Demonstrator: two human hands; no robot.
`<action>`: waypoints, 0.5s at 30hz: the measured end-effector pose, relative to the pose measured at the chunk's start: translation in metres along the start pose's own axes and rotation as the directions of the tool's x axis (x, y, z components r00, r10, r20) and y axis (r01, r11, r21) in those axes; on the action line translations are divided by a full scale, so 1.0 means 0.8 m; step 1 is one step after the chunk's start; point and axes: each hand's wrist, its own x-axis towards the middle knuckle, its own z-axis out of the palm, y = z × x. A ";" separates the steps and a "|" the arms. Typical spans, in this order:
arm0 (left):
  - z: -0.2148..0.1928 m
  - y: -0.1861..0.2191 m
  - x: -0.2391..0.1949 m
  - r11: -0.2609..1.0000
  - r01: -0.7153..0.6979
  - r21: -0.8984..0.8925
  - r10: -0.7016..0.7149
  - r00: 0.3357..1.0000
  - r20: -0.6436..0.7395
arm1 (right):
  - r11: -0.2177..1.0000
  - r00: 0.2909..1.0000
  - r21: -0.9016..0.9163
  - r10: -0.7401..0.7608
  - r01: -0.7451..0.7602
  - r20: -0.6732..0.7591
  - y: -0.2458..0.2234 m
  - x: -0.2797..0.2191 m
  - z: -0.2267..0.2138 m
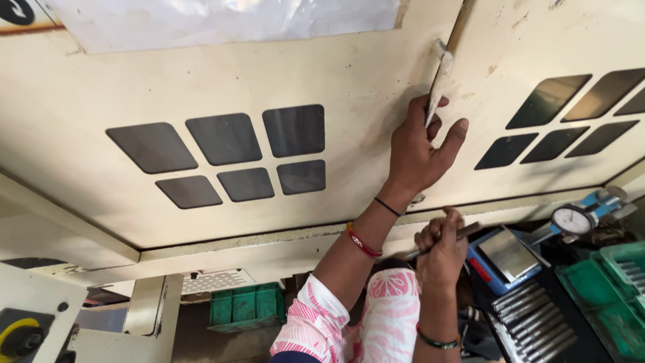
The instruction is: The person uses a metal rod to turn a lock on a machine door, then opens the door to reach inside and adjust a component. The person closes the door and repeats the locking and unlocking process.
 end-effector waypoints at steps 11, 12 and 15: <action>-0.031 -0.021 0.005 0.998 -0.047 -0.050 0.055 0.985 0.165 | 0.878 0.914 0.295 0.404 -0.378 -0.029 0.096 -0.057 -0.087; -0.034 -0.023 0.004 0.997 -0.059 -0.054 0.067 0.986 0.151 | 0.875 0.908 0.283 0.417 -0.393 -0.030 0.099 -0.056 -0.087; -0.052 -0.028 0.004 0.992 -0.116 -0.042 0.121 0.985 0.123 | 0.845 0.874 0.285 0.484 -0.453 -0.044 0.103 -0.058 -0.082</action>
